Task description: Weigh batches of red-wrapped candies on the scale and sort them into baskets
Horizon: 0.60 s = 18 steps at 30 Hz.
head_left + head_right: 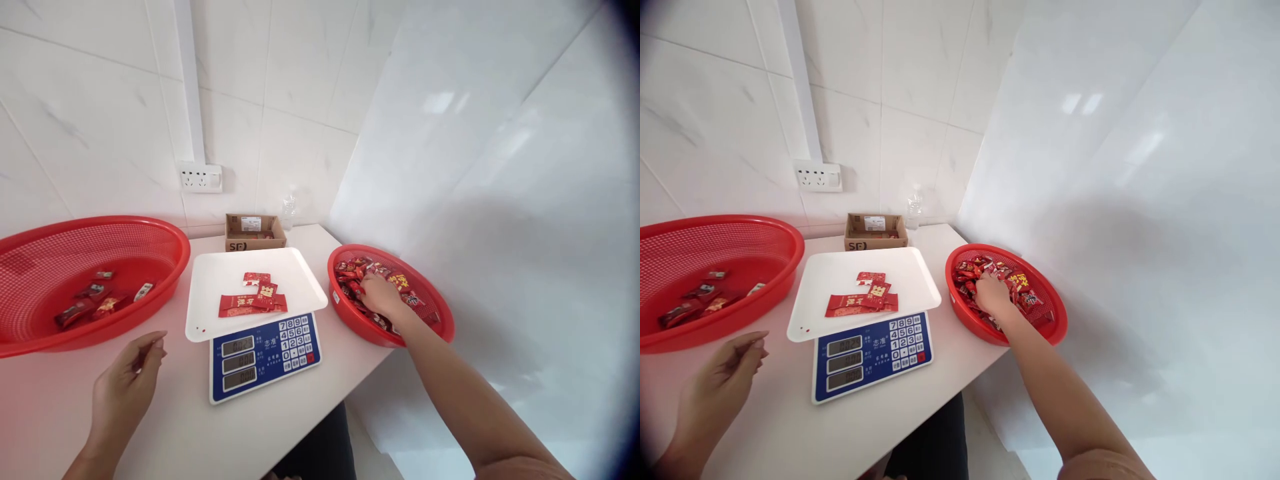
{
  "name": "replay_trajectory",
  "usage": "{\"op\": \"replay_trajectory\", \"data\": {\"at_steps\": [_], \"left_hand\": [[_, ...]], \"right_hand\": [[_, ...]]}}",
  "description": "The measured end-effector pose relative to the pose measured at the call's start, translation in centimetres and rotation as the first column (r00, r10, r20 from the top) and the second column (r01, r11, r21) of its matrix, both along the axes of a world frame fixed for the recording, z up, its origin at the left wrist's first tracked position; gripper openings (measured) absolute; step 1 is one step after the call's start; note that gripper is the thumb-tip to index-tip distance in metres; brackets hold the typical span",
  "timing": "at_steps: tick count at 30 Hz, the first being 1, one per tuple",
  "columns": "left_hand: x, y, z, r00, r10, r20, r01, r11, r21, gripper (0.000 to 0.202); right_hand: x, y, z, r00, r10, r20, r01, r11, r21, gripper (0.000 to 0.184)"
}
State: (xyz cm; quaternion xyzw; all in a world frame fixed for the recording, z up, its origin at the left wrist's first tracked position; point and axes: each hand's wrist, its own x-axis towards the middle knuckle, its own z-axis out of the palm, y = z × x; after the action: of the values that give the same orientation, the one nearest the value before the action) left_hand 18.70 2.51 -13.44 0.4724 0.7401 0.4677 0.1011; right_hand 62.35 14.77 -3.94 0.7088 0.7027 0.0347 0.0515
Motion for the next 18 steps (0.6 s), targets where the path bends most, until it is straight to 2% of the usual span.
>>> {"op": "replay_trajectory", "data": {"at_steps": [3, 6, 9, 11, 14, 18], "left_hand": [[0.1, -0.1, 0.2, 0.995, -0.042, 0.089, 0.046, 0.998, -0.049, 0.032], [0.4, -0.2, 0.7, 0.994, -0.041, 0.097, 0.046, 0.998, -0.05, 0.034], [0.8, -0.3, 1.1, 0.995, -0.053, 0.08, 0.055, 0.998, -0.03, 0.034], [0.9, -0.3, 1.2, 0.996, -0.05, 0.071, 0.053, 0.998, -0.034, 0.033], [1.0, -0.3, 1.2, 0.996, -0.049, 0.074, 0.051, 0.998, -0.024, 0.034], [0.9, -0.3, 1.2, 0.994, -0.065, 0.089, 0.065, 0.998, 0.008, 0.033]], "right_hand": [[0.6, -0.7, 1.3, 0.999, 0.027, -0.023, -0.027, 0.999, 0.026, 0.021], [0.6, -1.8, 2.9, 0.98, 0.059, -0.19, -0.037, 0.992, 0.119, 0.028], [-0.4, -3.1, 4.1, 0.888, 0.088, -0.452, 0.008, 0.978, 0.206, 0.032], [-1.7, -3.7, 4.4, 0.82, 0.134, -0.557, -0.008, 0.975, 0.222, 0.032], [-4.5, -3.8, 3.7, 0.757, 0.232, -0.611, -0.081, 0.961, 0.265, 0.032], [-8.7, -3.0, 1.0, 0.75, 0.348, -0.562, -0.163, 0.921, 0.354, 0.034]]}}
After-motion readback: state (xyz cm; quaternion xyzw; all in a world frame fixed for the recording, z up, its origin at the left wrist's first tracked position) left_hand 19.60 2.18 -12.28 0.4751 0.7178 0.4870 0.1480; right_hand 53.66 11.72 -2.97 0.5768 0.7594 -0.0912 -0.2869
